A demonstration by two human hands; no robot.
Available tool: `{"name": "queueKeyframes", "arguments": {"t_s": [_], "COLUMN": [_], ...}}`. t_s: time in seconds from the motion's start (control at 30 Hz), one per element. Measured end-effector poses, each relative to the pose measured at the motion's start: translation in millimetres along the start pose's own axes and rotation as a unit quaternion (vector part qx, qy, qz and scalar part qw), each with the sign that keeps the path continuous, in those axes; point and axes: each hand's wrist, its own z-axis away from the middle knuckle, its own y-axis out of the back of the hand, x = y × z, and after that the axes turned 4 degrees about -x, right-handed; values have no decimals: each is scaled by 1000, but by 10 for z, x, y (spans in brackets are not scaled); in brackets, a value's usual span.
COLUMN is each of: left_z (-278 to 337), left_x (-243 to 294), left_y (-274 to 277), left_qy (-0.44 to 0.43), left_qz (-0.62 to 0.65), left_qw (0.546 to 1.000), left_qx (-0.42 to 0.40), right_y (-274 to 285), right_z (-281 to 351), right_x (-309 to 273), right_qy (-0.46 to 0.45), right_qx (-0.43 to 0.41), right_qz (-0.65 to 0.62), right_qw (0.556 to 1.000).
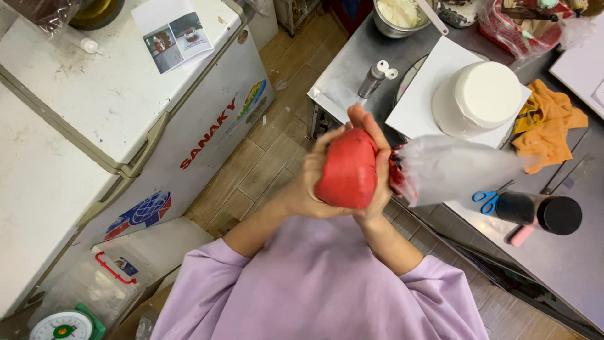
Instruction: The person massages a piping bag filled with red icing by hand, looks at a reference photo, and uses a spatula to scrape cream inside the bowl of a stand mixer.
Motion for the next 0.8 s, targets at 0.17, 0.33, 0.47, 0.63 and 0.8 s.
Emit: {"name": "queueKeyframes", "arguments": {"t_s": [0.17, 0.33, 0.47, 0.63, 0.8], "left_z": [187, 294, 594, 570, 169], "left_x": [-53, -263, -172, -288, 25], "left_y": [-163, -252, -427, -349, -218], "left_qy": [260, 190, 99, 284, 199], "left_qz": [417, 160, 62, 503, 247], "left_qw": [871, 968, 993, 788, 927], "left_qx": [-21, -35, 24, 214, 199], "right_y": [-139, 74, 415, 566, 264], "right_z": [-29, -53, -352, -402, -98], "right_x": [20, 39, 66, -161, 304], "right_qy": [39, 24, -45, 115, 122], "right_qx": [68, 59, 81, 92, -105], "right_qz": [-19, 185, -20, 93, 308], "right_qw": [997, 981, 996, 985, 938]}}
